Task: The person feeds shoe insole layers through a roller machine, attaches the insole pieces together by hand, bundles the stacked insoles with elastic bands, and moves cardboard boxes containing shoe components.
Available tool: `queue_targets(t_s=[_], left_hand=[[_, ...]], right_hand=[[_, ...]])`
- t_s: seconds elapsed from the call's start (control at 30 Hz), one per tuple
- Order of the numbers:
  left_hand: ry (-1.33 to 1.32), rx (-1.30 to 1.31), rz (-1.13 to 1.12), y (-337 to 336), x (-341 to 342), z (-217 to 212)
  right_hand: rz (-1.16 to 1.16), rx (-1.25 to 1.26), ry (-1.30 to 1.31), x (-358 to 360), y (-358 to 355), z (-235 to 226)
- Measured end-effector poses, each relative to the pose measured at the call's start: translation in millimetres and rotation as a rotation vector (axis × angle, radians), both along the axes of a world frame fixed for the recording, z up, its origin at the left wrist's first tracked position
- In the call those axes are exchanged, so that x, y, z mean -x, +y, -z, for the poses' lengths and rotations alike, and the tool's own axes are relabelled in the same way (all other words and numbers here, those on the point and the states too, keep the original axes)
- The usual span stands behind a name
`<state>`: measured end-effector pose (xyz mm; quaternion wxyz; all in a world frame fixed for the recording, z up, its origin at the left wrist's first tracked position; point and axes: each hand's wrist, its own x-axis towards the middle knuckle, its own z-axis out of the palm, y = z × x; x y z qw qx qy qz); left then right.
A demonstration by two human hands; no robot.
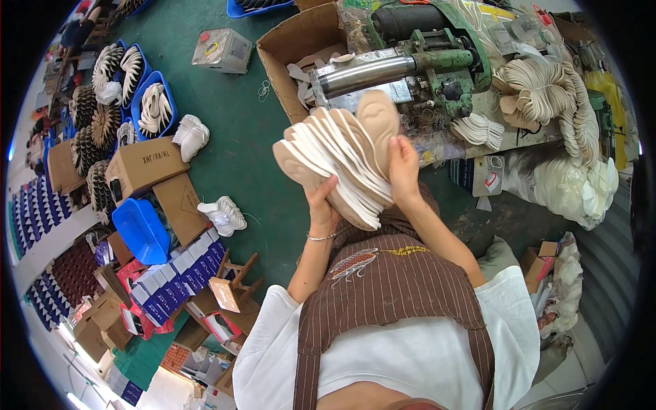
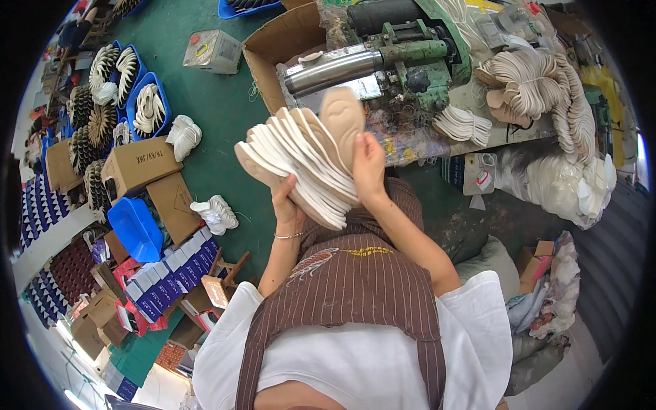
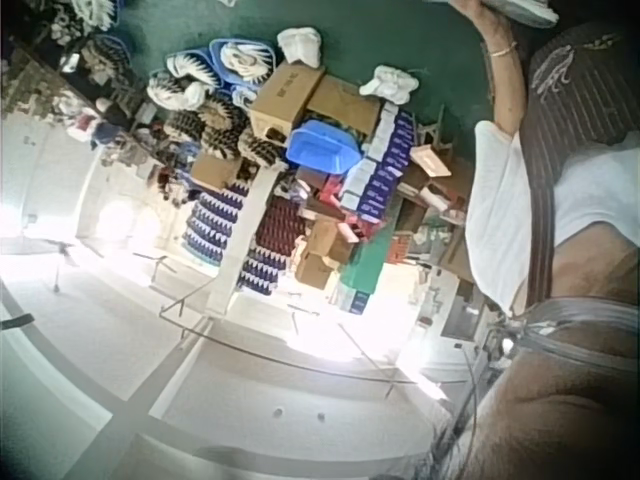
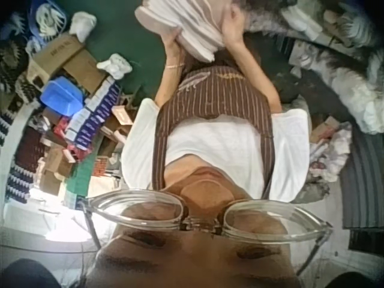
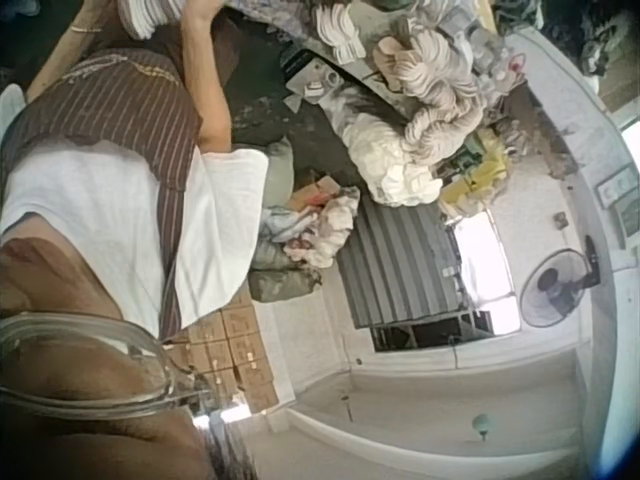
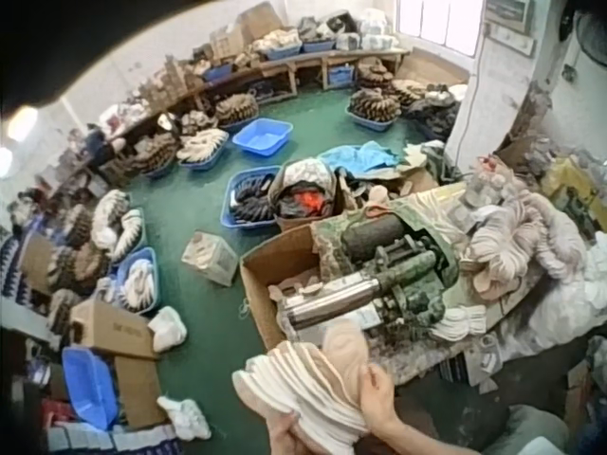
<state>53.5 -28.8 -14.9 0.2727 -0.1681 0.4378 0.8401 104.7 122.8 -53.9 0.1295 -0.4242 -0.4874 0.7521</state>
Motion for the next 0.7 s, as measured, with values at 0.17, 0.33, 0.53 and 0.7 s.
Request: queue_targets(t_s=[0.17, 0.33, 0.53, 0.7], left_hand=[[0.003, -0.072, -0.011, 2, 8, 3], [0.033, -0.029, -0.019, 1, 12, 4], [-0.145, -0.114, -0.013, -4, 17, 6], [0.027, -0.011, -0.025, 8, 15, -1]], right_hand=[[-0.051, -0.121, 0.008, 49, 34, -11], [-0.344, -0.207, 0.107, 4, -6, -15], [-0.329, -0.081, -0.001, 33, 32, -16], [-0.238, 0.165, 0.043, 20, -1, -33]])
